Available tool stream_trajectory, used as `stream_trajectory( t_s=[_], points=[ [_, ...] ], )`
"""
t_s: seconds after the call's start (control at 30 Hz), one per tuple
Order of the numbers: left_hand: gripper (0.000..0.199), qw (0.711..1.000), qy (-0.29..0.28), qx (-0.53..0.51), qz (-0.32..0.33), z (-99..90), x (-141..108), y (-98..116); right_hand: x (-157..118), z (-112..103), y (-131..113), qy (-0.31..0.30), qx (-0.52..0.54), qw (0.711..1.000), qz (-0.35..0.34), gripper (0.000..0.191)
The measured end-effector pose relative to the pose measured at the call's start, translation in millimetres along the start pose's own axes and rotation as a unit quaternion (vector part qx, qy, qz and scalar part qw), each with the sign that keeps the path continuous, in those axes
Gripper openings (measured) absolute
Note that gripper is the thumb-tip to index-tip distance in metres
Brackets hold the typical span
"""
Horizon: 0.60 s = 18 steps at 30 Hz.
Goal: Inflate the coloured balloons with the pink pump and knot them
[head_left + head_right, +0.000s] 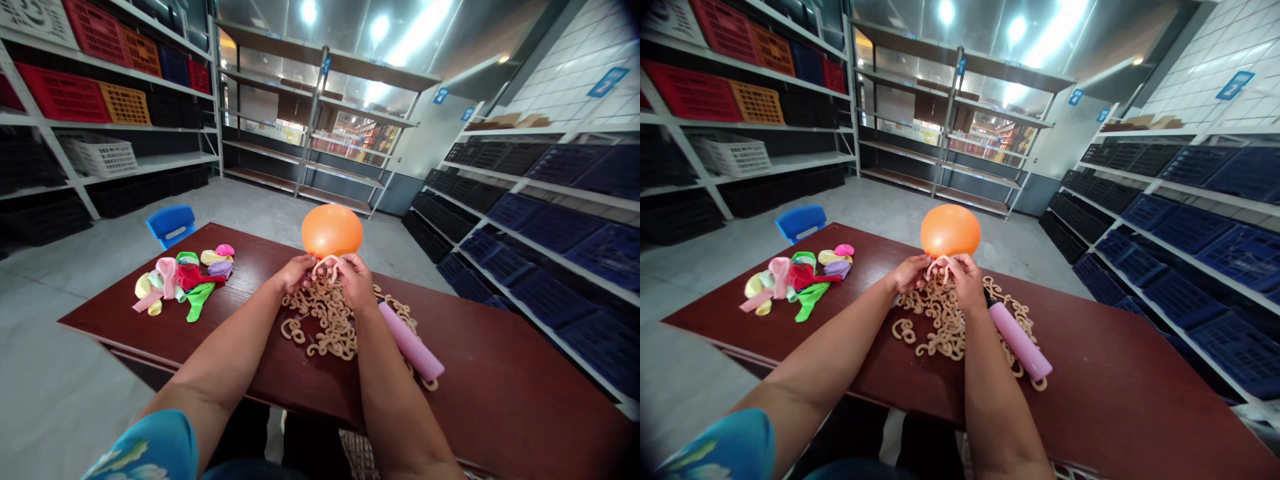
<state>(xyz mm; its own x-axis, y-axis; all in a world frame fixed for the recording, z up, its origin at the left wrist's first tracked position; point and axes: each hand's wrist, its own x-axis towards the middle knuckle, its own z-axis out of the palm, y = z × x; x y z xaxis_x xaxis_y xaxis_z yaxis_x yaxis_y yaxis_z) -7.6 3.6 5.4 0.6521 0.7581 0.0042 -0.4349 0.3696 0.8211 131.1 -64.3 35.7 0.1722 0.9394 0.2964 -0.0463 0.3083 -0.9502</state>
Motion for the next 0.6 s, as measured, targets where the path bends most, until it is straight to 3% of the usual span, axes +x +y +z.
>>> stream_trajectory(
  t_s=[0.23,0.6],
  points=[
    [0.022,0.999,-0.001,0.046,-0.018,0.9,0.2,0.3,-1.7,-0.7,-1.3,-0.019,0.003,1.000,0.020,0.026],
    [0.017,0.997,-0.005,0.037,-0.065,3.8,-1.0,3.4,-1.9,-1.4,-4.0,-0.035,-0.036,0.999,0.015,0.025]
  ],
)
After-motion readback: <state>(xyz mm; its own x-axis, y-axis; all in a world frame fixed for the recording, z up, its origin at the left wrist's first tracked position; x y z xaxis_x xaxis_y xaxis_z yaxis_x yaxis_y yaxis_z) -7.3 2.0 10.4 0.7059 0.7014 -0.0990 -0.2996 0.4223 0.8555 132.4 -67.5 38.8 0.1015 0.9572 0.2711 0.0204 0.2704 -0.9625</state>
